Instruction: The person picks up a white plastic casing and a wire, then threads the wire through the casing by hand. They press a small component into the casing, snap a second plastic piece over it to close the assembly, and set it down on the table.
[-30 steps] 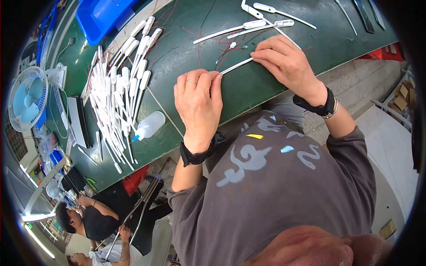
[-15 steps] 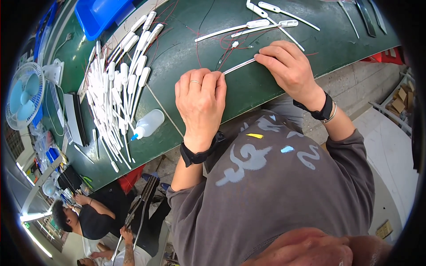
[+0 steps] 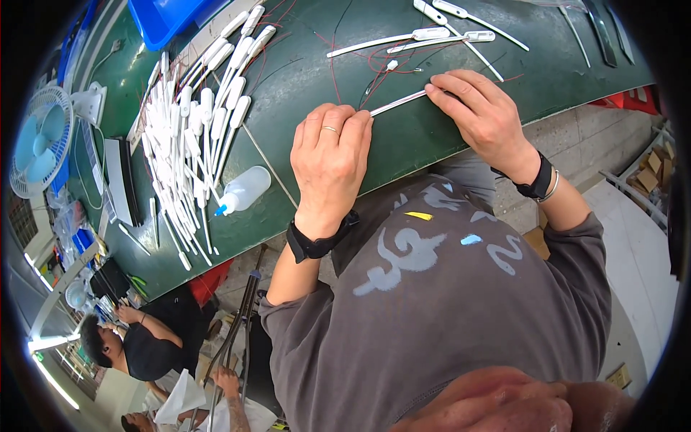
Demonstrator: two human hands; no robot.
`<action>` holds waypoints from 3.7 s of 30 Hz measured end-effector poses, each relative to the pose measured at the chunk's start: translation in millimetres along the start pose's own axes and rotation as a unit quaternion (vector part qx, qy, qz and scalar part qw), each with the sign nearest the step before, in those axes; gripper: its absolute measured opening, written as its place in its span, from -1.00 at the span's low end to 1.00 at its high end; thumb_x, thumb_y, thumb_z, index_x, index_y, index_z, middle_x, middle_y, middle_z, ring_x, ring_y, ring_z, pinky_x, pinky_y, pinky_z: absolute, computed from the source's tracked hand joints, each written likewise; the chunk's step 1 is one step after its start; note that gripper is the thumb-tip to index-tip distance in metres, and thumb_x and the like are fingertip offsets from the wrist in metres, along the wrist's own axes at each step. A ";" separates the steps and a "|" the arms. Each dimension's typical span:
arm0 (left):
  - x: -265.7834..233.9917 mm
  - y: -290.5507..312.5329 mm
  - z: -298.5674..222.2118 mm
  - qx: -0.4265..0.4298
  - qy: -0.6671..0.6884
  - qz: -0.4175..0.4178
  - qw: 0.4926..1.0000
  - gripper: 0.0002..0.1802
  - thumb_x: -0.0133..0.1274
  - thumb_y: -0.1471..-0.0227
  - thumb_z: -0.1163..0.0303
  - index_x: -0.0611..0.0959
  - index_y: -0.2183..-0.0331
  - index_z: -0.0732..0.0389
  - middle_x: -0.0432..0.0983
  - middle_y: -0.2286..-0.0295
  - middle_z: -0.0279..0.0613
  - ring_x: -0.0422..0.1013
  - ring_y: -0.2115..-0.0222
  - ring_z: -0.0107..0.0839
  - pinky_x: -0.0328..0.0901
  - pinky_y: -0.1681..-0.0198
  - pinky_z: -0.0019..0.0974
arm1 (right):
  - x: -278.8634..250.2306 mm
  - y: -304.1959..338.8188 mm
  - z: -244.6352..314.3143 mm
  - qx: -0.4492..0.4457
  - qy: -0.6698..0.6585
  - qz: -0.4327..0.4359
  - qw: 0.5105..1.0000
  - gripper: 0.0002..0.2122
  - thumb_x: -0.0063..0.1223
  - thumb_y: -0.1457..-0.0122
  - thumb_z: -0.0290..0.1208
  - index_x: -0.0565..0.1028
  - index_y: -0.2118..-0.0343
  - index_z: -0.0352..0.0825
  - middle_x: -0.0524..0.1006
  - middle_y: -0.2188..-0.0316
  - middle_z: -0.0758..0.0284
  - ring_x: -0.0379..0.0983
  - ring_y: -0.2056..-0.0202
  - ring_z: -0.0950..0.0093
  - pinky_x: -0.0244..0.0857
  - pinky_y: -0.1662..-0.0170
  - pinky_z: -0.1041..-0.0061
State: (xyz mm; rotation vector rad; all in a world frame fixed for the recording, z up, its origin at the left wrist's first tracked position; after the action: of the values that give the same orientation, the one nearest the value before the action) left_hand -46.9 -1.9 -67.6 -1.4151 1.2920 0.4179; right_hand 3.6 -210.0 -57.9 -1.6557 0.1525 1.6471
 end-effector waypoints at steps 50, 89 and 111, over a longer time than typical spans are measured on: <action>1.5 -5.4 -12.3 0.025 0.050 0.054 0.997 -0.75 0.16 0.10 0.54 0.66 0.27 0.24 0.50 0.34 -0.24 0.44 0.30 -0.27 0.37 0.24 -0.24 | 4.4 4.1 7.2 -0.034 0.065 -0.005 0.997 -0.53 0.15 0.01 -0.58 0.57 -0.03 -0.12 0.48 0.19 0.38 0.46 0.15 0.39 0.49 0.16 0.44; 8.5 -1.9 -20.5 0.046 -0.048 0.012 0.998 -0.67 0.09 0.20 0.45 0.63 0.29 0.38 0.47 0.37 -0.12 0.43 0.31 -0.25 0.35 0.14 -0.14 | 7.7 -8.8 20.2 0.004 0.043 0.143 0.989 -0.41 -0.01 0.02 -0.71 0.51 -0.14 -0.11 0.43 0.08 0.21 0.40 -0.01 0.25 0.24 -0.23 0.11; 12.2 7.1 -39.2 -0.011 0.035 -0.054 0.998 -0.51 0.05 0.03 0.47 0.51 0.00 0.40 0.50 0.19 0.00 0.45 0.18 -0.16 0.39 0.00 -0.17 | 11.5 0.7 28.5 -0.001 0.064 0.088 0.994 -0.63 -0.10 -0.17 -0.70 0.56 0.03 -0.19 0.42 -0.01 0.26 0.35 -0.10 0.27 0.13 -0.31 0.12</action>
State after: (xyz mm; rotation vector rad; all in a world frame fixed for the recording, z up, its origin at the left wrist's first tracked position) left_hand -64.3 -39.7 -68.5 -1.5208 1.2638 0.3132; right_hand -17.7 -188.9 -64.3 -1.7922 0.3700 1.6699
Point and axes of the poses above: each hand's wrist, its own y-axis away from the middle knuckle, its own x-axis out of the palm, z = x × y, the point moved 4 cm from there along -y, towards the middle knuckle
